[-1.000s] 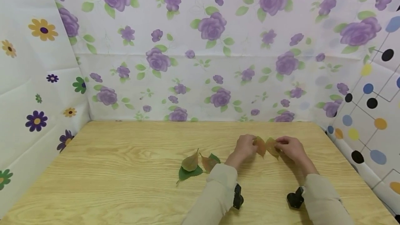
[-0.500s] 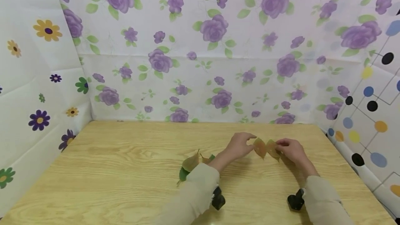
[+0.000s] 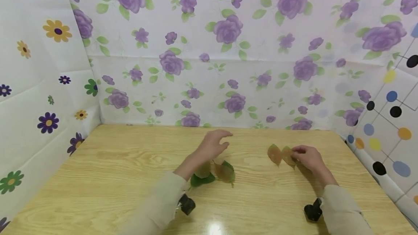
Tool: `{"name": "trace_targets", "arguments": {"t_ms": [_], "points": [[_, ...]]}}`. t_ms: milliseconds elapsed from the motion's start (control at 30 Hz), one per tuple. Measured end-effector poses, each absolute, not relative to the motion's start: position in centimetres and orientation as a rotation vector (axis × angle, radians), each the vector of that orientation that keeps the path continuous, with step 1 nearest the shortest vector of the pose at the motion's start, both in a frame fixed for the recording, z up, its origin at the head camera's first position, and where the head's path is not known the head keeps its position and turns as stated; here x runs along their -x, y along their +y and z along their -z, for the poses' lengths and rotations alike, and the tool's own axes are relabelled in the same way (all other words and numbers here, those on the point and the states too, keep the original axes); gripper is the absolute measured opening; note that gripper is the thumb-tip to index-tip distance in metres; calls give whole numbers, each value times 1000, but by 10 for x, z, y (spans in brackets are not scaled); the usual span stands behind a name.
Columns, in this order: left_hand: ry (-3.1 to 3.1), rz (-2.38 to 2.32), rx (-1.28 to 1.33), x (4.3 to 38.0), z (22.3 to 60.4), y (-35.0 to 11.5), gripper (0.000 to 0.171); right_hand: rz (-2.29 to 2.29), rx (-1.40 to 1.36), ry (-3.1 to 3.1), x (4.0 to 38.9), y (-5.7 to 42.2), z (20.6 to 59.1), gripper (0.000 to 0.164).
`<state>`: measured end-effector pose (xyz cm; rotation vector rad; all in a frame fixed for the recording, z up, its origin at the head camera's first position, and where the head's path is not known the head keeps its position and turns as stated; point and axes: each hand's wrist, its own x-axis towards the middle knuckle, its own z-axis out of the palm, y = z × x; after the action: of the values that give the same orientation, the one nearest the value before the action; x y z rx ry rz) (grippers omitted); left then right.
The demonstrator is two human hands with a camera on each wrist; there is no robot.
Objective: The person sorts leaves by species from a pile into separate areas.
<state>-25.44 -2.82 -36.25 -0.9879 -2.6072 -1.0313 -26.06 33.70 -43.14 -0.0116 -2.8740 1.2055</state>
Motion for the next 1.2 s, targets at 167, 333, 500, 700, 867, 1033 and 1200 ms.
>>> {"name": "trace_targets", "arguments": {"t_ms": [167,333,500,700,867,1033,1200], "points": [[-2596,1027,961,247,364,-62,29,-1222,11,-2876,260,336,428,35],[-2657,974,1008,232,371,-82,29,-1253,18,-2873,261,337,429,35],[-2705,792,1116,216,384,-94,26,-1222,26,-2881,261,338,431,35],[-2736,637,1234,203,393,-102,22,-1175,3,-2876,259,338,433,34],[-2782,571,1246,198,398,-109,29,-1171,3,-2872,258,337,433,34],[-2801,540,1280,194,402,-115,31,-1176,12,-2873,257,336,434,34],[-2842,473,1296,191,403,-117,37,-1187,18,-2873,259,337,436,34]]}}
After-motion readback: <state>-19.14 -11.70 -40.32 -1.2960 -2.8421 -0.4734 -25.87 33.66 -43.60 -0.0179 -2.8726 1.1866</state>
